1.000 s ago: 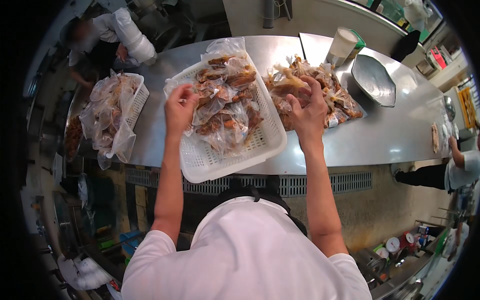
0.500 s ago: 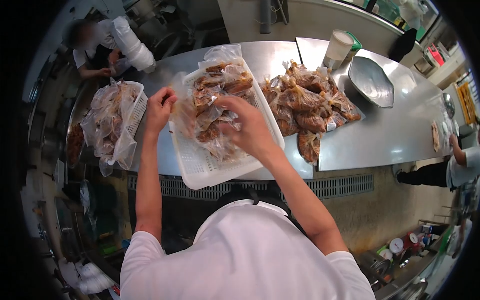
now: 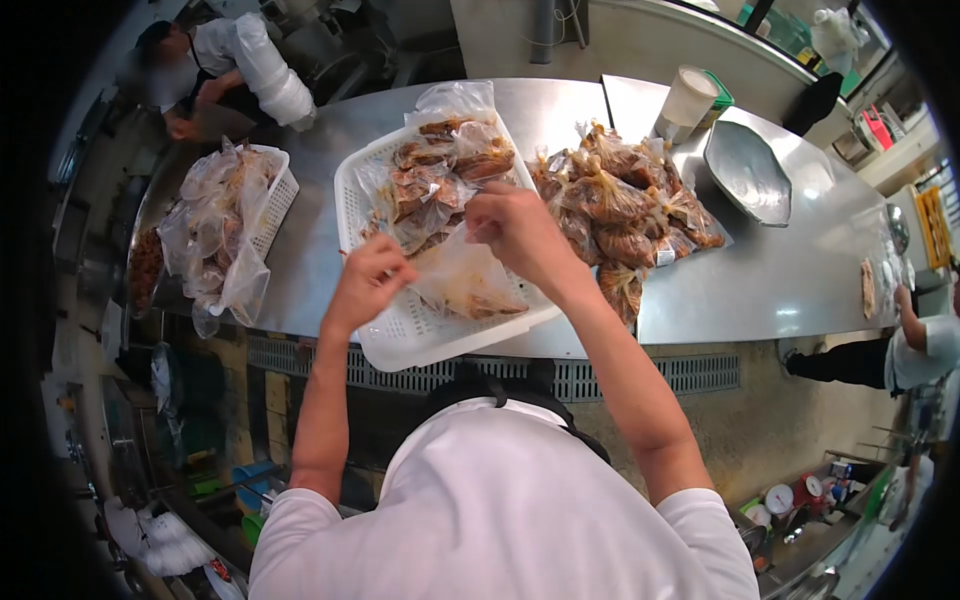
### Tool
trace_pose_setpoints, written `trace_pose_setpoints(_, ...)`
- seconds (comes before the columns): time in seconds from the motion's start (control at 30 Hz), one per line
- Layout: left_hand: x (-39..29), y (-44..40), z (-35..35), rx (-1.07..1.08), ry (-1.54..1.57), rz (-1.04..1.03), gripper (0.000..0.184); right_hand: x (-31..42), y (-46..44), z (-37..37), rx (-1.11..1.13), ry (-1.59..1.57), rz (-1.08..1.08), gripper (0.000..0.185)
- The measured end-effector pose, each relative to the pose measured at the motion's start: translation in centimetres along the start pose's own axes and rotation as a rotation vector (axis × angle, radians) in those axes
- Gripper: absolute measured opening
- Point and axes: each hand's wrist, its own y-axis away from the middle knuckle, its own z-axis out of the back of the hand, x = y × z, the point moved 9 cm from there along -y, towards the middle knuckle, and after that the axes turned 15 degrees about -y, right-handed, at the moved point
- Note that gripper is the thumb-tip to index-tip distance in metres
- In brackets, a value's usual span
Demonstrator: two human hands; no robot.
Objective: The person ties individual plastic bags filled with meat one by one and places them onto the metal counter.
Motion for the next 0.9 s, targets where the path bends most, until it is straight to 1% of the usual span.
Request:
trace_pose_setpoints(0.03,-0.5,-0.4,2.1,-0.062,-0.015,0.027,0.017,0.1,0.2,0.9,-0.044,-0.063,-0.080,0.014)
trace_pose_setpoints(0.07,-0.7,-0.6,3.3,-0.092,0.036,0.061,0.018,1.1,0.2,1.4,-0.067,-0.006,-0.088,0.014)
trace_pose_setpoints(0.1,-1.1,-1.0,2.9,-0.091,0.035,0.061,0.018,1.8,0.2,1.4,-0.068,-0.008,-0.088,0.014)
trace_pose_setpoints(0.13,-2.7,-1.5,2.4,-0.130,0.067,-0.010,0.021,2.9,0.1,1.1,-0.074,-0.049,-0.044,0.014)
trace_pose_setpoints(0.2,-3.2,-2.0,-0.5,-0.201,0.155,-0.052,0.033,3.7,0.1,0.0,-0.065,-0.085,0.038,0.013)
trace_pose_setpoints(0.23,-3.5,-2.3,-1.9,-0.235,0.197,-0.075,0.040,3.6,0.5,-0.2,-0.073,-0.083,0.035,0.013)
trace_pose_setpoints(0.3,-2.5,-3.1,-5.9,0.086,0.103,0.002,0.037,3.5,1.1,-0.2,-0.088,-0.157,0.088,0.011)
trace_pose_setpoints(0.33,-2.9,-3.6,-5.4,0.095,0.107,-0.012,0.037,1.6,1.7,0.2,-0.021,-0.332,0.041,0.039)
trace_pose_setpoints(0.37,-2.9,-3.7,-4.3,0.063,0.282,0.008,0.033,0.1,3.0,0.4,-0.030,-0.328,0.030,0.039)
trace_pose_setpoints(0.4,-3.2,-3.8,-3.1,0.022,0.455,0.034,0.030,0.2,4.1,1.8,-0.181,-0.520,0.096,0.066)
trace_pose_setpoints(0.43,-4.2,-4.2,-2.3,0.020,0.458,0.040,0.030,0.0,5.1,2.8,-0.330,-0.713,0.166,0.092)
trace_pose_setpoints(0.47,-5.8,-4.7,-1.3,0.006,0.494,0.009,0.028,-0.4,5.6,2.1,-0.325,-0.718,0.161,0.092)
trace_pose_setpoints(0.5,-6.9,-5.2,-0.9,-0.010,0.526,-0.024,0.027,-0.5,5.7,0.1,-0.193,-0.544,0.122,0.084)
trace_pose_setpoints(0.53,-8.0,-5.7,-1.6,0.052,0.572,-0.058,0.026,-1.0,5.9,-1.9,-0.067,-0.368,0.086,0.077)
trace_pose_setpoints(0.57,-9.0,-6.0,-2.1,0.054,0.569,-0.058,0.026,-2.0,6.0,-3.6,-0.009,-0.280,0.065,0.074)
trace_pose_setpoints(0.6,-10.8,-6.3,-1.6,-0.023,0.458,-0.107,0.027,-3.0,6.2,-5.2,0.050,-0.190,0.048,0.071)
trace_pose_setpoints(0.63,-12.1,-6.3,-1.0,-0.100,0.347,-0.158,0.029,-6.2,6.1,-6.1,-0.089,-0.437,-0.210,0.058)
trace_pose_setpoints(0.67,-12.3,-6.1,-0.2,-0.217,0.327,-0.237,0.045,-8.2,6.5,-6.5,-0.157,-0.561,-0.341,0.052)
trace_pose_setpoints(0.7,-12.3,-6.0,-0.1,-0.206,0.325,-0.245,0.045,-9.3,6.8,-6.7,-0.244,-0.688,-0.466,0.046)
trace_pose_setpoints(0.77,-10.8,-4.1,2.5,-0.508,0.278,-0.100,0.063,-8.1,7.0,-4.8,-0.426,-0.946,-0.241,0.035)
trace_pose_setpoints(0.8,-10.0,-3.4,1.7,-0.481,0.025,-0.046,0.063,-7.1,7.0,-4.0,-0.471,-0.914,-0.216,0.032)
trace_pose_setpoints(0.83,-9.1,-3.2,-0.1,-0.474,0.028,-0.054,0.063,-6.6,7.0,-3.7,-0.483,-0.912,-0.214,0.032)
trace_pose_setpoints(0.9,-5.9,-3.2,-5.7,-0.240,0.287,0.016,0.052,-6.4,6.9,-3.4,-0.518,-0.949,-0.231,0.029)
